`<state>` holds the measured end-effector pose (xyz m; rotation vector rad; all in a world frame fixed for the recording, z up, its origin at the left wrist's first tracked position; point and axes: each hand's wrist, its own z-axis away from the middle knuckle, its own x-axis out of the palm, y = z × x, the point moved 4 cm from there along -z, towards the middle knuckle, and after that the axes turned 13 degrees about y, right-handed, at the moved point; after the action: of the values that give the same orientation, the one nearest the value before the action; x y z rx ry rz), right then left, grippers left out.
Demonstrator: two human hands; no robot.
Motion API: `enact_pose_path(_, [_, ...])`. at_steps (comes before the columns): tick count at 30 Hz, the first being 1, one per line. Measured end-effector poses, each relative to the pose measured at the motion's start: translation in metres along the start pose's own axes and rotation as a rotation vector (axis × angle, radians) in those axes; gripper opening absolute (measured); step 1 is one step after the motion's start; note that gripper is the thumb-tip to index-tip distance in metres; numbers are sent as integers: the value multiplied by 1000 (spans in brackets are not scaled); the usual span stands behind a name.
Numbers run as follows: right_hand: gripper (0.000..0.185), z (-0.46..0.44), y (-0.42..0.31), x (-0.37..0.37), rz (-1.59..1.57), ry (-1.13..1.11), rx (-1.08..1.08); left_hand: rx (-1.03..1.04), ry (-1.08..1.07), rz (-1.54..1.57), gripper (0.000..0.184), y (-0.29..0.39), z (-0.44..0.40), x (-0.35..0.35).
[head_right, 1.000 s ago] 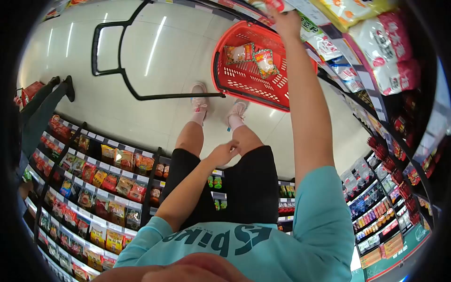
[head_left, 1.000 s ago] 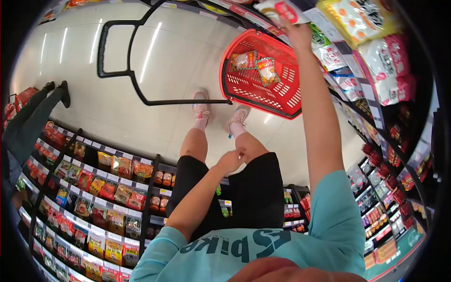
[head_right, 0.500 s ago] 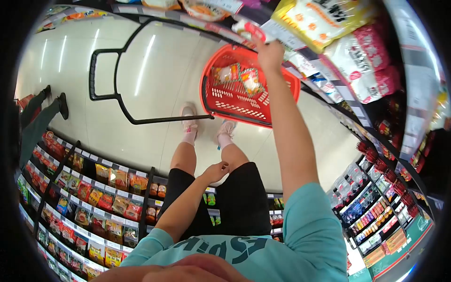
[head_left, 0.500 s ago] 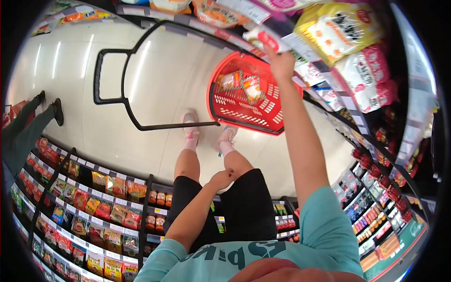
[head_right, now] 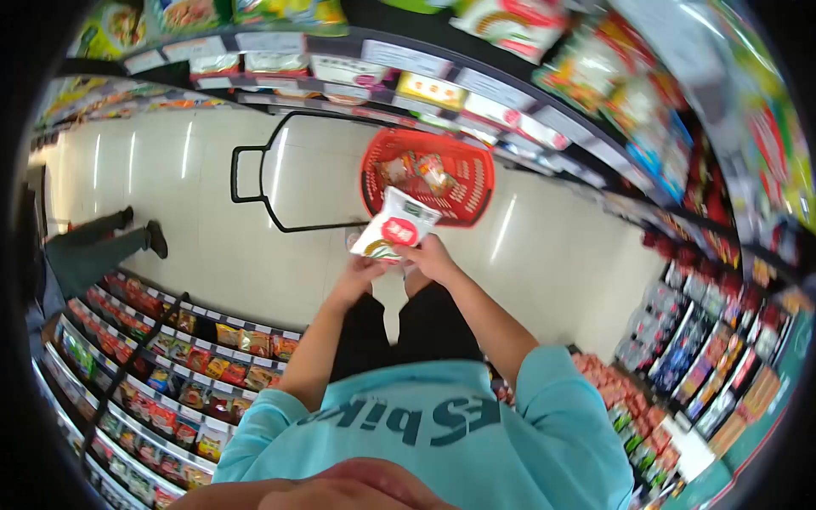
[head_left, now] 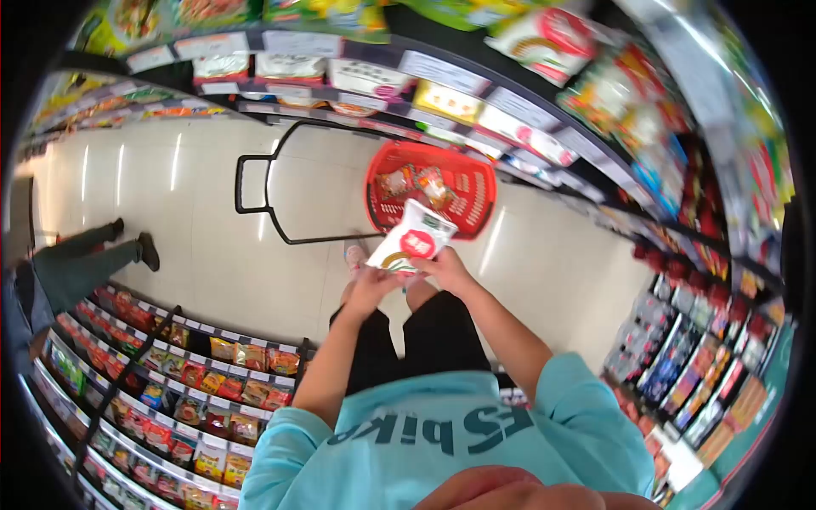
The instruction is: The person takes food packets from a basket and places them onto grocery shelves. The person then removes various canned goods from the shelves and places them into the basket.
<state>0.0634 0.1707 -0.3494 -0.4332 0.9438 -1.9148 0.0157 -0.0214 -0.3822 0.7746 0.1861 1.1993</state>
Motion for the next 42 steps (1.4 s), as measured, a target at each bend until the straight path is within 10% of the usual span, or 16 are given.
enact_pose_path(11, [44, 137, -123, -30, -131, -113, -86, 65, -159, -220, 46, 140, 125, 73])
enact_pose_path(16, [44, 163, -127, -56, -891, 65, 210, 181, -252, -216, 46, 168, 155, 122])
enact_pose_path(25, [35, 191, -143, -120, -785, 166, -54, 66, -215, -290, 56, 172, 170, 168])
enact_pose_path(29, [34, 174, -161, -144, -397, 104, -278, 616, -249, -771, 56, 220, 157, 185])
enact_pose_path(35, [51, 151, -197, -152, -345, 110, -529, 515, -133, -586, 48, 241, 114, 213])
enact_pose_path(42, [40, 136, -138, -186, -340, 197, -327, 807, 29, -577, 38, 351, 36, 235])
